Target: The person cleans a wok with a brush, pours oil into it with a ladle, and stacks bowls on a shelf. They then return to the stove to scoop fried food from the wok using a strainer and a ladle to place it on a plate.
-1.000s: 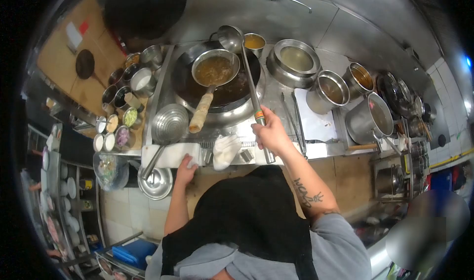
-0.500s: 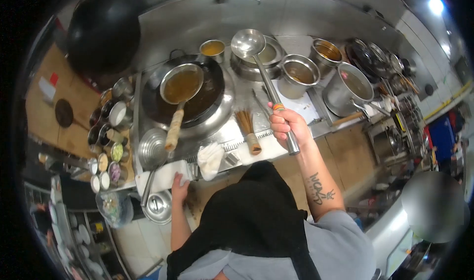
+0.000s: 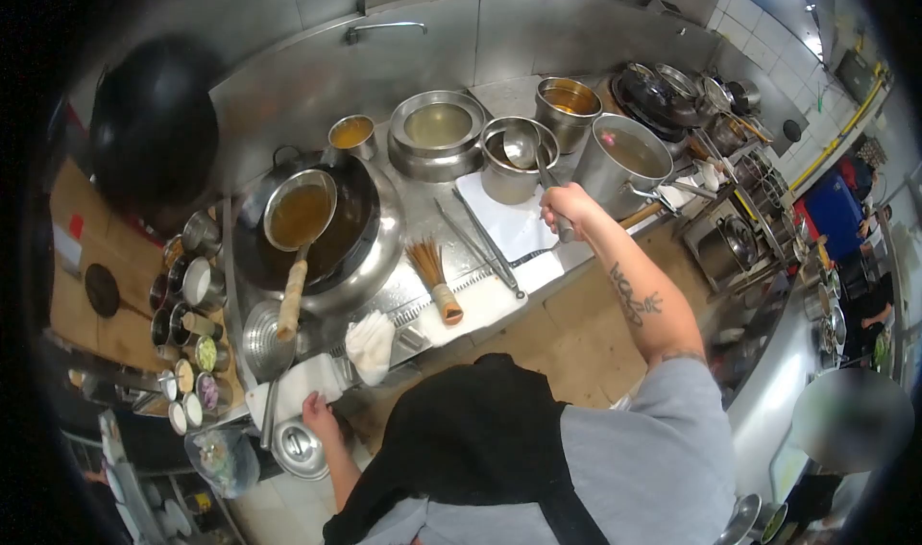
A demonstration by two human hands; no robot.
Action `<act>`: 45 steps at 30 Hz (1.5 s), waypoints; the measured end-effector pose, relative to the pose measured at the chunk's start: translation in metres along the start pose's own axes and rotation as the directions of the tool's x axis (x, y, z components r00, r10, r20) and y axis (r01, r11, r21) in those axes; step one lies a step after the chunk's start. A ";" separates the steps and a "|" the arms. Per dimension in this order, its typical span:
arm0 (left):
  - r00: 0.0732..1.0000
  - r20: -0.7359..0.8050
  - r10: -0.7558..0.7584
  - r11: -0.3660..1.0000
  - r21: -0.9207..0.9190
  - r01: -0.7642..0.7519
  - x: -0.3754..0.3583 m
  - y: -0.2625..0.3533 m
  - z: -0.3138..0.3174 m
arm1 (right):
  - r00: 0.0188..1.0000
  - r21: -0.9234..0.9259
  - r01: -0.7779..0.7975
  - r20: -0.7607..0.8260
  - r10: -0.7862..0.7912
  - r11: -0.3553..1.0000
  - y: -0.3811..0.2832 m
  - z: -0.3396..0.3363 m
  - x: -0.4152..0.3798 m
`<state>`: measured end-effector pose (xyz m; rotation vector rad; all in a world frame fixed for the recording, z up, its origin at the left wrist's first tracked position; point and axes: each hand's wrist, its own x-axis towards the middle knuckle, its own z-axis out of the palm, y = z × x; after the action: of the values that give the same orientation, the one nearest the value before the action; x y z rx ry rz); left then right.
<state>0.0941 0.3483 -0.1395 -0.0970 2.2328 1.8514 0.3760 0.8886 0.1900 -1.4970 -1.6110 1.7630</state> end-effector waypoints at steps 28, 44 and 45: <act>0.864 0.170 -0.474 0.839 0.386 0.384 -0.191 -0.169 -0.077 | 0.816 0.854 -0.504 0.520 -0.251 0.130 -0.020 -0.037 0.139; 0.806 0.207 -0.554 0.780 0.467 0.416 -0.144 -0.094 -0.026 | 0.785 0.840 -0.407 0.523 -0.332 0.360 -0.101 -0.021 -0.007; 0.815 0.200 -0.543 0.788 0.456 0.413 -0.149 -0.096 -0.026 | 0.777 0.839 -0.407 0.526 -0.347 0.360 -0.106 -0.015 -0.015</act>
<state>0.2542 0.2895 -0.1944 -0.2528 2.0452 1.0397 0.3532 0.9177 0.2912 -0.3037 -0.3317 2.6662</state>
